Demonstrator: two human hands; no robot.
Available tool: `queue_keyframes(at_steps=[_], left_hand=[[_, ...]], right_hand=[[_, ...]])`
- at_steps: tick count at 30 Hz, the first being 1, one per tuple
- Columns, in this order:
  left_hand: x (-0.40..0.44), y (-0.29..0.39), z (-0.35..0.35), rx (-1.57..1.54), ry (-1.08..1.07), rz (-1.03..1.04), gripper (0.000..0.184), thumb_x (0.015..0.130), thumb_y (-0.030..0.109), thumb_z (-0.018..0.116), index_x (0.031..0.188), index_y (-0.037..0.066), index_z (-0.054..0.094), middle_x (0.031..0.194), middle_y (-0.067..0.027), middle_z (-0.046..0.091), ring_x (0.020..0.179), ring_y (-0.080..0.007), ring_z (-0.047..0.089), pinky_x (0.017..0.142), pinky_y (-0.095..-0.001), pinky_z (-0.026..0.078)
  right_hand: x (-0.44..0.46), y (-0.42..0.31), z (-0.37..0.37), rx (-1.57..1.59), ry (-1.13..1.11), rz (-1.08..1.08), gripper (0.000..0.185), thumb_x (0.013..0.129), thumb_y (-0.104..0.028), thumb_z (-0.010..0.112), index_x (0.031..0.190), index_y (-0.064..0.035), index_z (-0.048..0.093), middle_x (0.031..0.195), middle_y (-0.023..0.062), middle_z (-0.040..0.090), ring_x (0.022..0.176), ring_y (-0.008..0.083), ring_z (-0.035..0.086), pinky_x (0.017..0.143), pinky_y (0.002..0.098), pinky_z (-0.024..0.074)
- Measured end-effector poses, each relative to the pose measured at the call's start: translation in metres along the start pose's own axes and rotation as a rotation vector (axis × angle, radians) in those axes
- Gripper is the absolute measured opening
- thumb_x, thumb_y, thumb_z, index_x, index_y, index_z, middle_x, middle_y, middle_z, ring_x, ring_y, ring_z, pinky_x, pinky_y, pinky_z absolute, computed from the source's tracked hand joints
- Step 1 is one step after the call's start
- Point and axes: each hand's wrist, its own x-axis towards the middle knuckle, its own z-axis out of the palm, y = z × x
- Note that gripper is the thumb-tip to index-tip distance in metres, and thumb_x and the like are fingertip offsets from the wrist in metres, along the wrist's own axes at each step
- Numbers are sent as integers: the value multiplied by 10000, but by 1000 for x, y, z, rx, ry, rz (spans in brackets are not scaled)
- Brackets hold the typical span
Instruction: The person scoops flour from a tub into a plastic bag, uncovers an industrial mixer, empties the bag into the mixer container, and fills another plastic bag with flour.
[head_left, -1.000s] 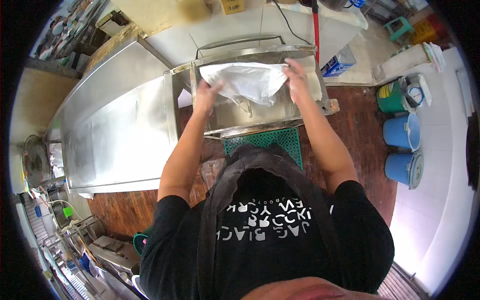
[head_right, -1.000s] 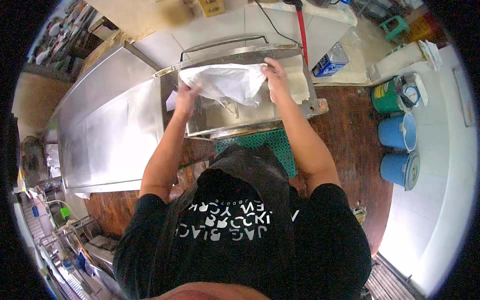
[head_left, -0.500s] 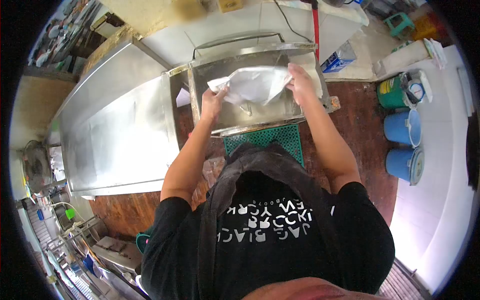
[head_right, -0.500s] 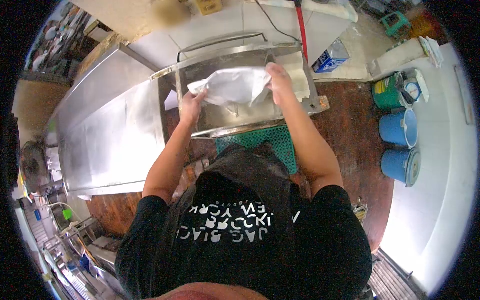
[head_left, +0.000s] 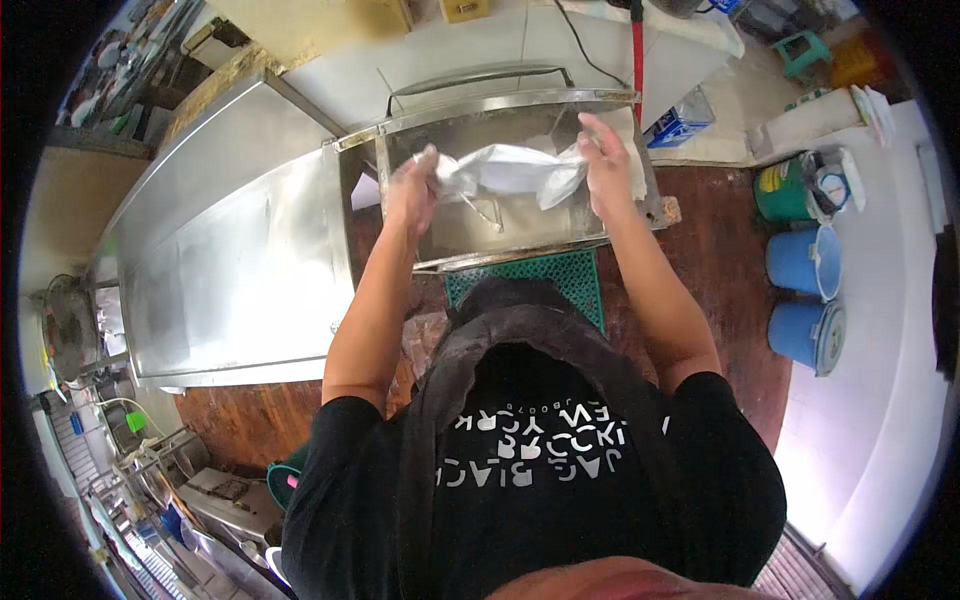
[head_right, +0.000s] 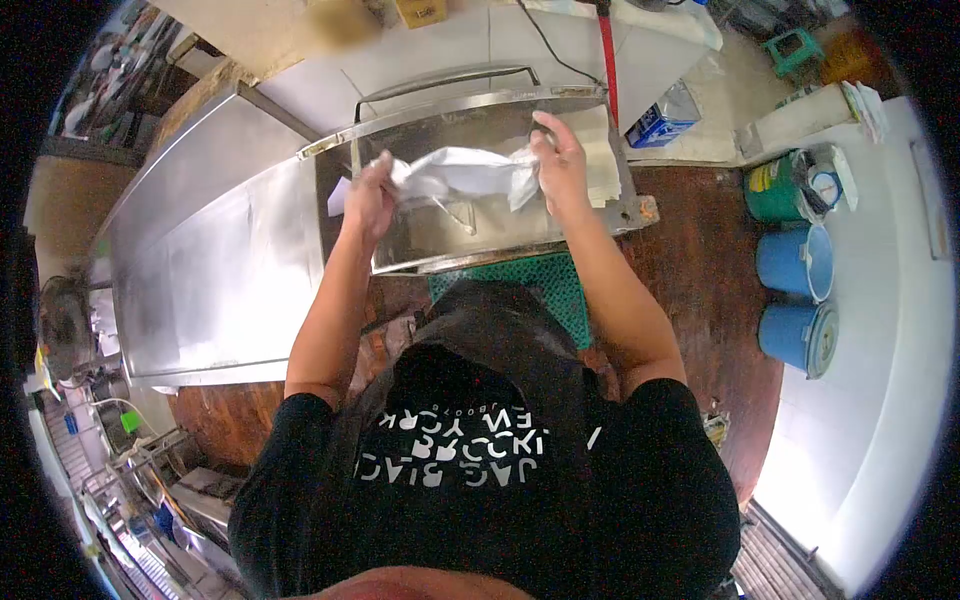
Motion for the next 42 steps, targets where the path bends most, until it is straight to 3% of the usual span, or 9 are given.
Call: queue_keyframes(at_steps=[9, 14, 19, 24, 26, 29, 35, 36, 42], left_hand=[[-20, 11, 4, 282, 188, 126, 297, 935, 305, 556, 721, 100, 572, 647, 9, 516, 565, -84, 449, 550, -267, 334], [-28, 4, 27, 220, 16, 285, 316, 927, 273, 613, 1067, -9, 637, 935, -55, 663, 857, -139, 587, 786, -285, 434], [-16, -18, 14, 576, 196, 205, 250, 890, 244, 669, 819, 6, 650, 734, 1, 617, 662, -74, 493, 628, -239, 397], [-21, -17, -6, 426, 162, 243, 209, 910, 219, 645, 835, 24, 645, 782, 0, 636, 700, -75, 517, 654, -240, 411], [-21, -6, 5, 340, 70, 281, 208, 916, 227, 637, 902, 21, 657, 821, -11, 651, 738, -89, 546, 692, -243, 420], [-41, 30, 32, -122, 39, -62, 221, 915, 232, 640, 943, 14, 659, 822, -21, 652, 755, -96, 559, 709, -240, 419], [-33, 28, 16, 633, 268, 215, 353, 916, 321, 619, 799, -9, 665, 711, 0, 595, 662, -93, 476, 616, -262, 388], [-36, 17, 7, 660, 309, 241, 370, 917, 334, 612, 792, -10, 662, 700, -9, 594, 659, -94, 474, 614, -270, 390], [-11, -7, -18, 654, 322, 203, 364, 924, 335, 589, 856, -15, 664, 725, -45, 618, 676, -125, 515, 653, -294, 428]], right_hand=[[-5, 21, -6, 37, 38, 91, 337, 910, -90, 590, 1244, -54, 564, 872, 22, 592, 685, 56, 472, 599, 211, 384], [10, 11, -8, 183, 56, 72, 435, 909, -122, 611, 1325, -66, 496, 1039, 52, 578, 917, 116, 523, 798, 262, 428], [2, 18, -6, -46, -44, -98, 500, 889, -76, 606, 1365, -77, 452, 1192, 99, 511, 1093, 160, 492, 962, 305, 410], [3, 4, -15, 12, 34, 152, 426, 878, -32, 600, 1296, -40, 517, 1062, 63, 591, 849, 99, 526, 748, 241, 445], [8, -10, -11, 68, 12, -71, 395, 880, -34, 595, 1272, -44, 543, 1005, 45, 591, 824, 92, 510, 731, 230, 431], [-8, -24, -19, -53, -35, -27, 365, 882, -59, 612, 1244, -38, 573, 1142, 44, 601, 936, 97, 543, 815, 234, 434], [-7, -49, -13, -416, -61, -355, 295, 895, -62, 576, 1187, -42, 609, 1006, 55, 642, 795, 96, 544, 719, 250, 449], [-3, -26, -13, -5, -179, -1, 274, 898, -63, 574, 1168, -40, 616, 987, 44, 648, 783, 94, 542, 723, 246, 451], [-11, 13, -16, -163, -27, -16, 295, 887, -42, 601, 1181, -33, 615, 982, 67, 654, 837, 116, 584, 761, 252, 461]])
